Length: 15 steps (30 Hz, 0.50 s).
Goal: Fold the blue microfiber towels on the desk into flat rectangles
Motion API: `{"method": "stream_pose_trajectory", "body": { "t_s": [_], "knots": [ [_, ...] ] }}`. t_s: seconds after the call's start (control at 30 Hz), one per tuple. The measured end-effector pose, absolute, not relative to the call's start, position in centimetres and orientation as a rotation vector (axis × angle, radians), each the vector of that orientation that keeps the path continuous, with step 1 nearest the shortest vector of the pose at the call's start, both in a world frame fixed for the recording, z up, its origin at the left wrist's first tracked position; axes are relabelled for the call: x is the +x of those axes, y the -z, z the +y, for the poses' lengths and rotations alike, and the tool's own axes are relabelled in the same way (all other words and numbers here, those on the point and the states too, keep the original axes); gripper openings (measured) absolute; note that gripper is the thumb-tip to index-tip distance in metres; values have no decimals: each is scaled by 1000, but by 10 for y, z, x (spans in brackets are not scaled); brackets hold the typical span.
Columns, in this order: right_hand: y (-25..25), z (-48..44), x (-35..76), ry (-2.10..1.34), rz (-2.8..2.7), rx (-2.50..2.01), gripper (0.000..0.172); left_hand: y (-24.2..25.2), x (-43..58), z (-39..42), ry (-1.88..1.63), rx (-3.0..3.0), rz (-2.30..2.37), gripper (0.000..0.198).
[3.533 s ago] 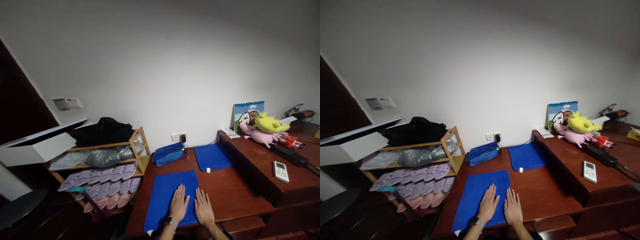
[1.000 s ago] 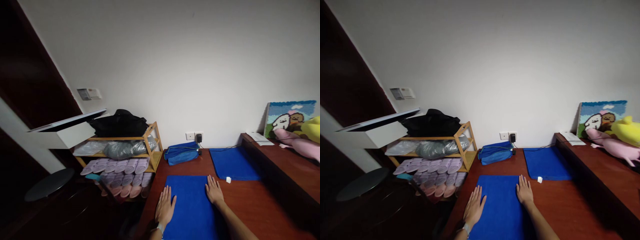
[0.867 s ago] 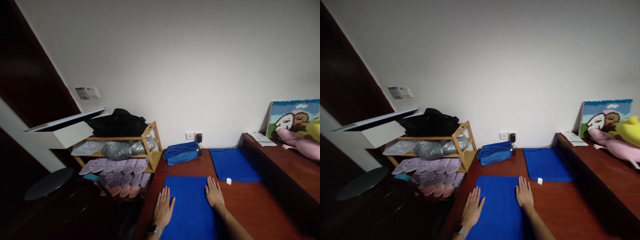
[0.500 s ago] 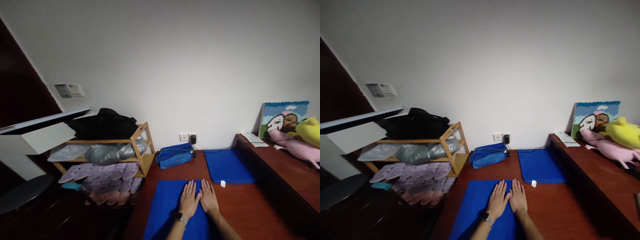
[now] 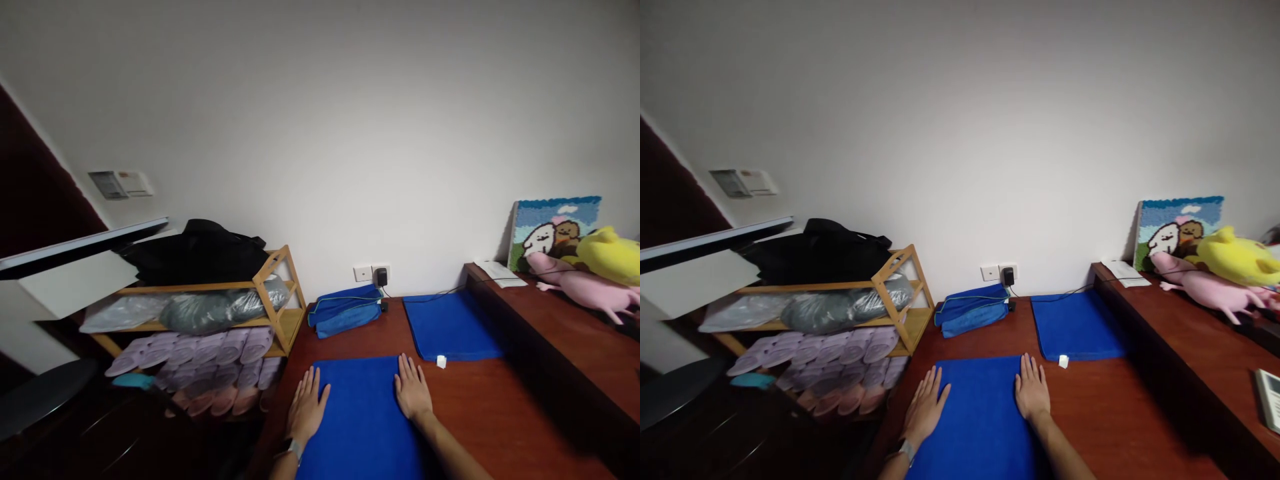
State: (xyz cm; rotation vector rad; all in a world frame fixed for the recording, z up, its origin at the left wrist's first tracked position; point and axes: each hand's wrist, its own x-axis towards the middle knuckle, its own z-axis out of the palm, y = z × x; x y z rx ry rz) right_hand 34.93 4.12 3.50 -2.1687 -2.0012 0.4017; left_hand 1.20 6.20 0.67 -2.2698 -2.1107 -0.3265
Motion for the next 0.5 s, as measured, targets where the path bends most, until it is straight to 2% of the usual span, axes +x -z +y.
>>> {"method": "stream_pose_trajectory", "body": {
  "t_s": [0.13, 0.3, 0.5],
  "knots": [
    [-38, 38, 357, -425, -1980, -2073, 66, -7, 12, 59, 326, -2266, -2117, 76],
    [-37, 52, 423, -51, -1947, -1899, 58, -1, 11, 61, 359, -2258, -2105, 75],
    [-23, 98, 525, 49, -1772, -2289, 56, 7, 6, 65, 380, -2248, -2117, 75]
  ]
}}
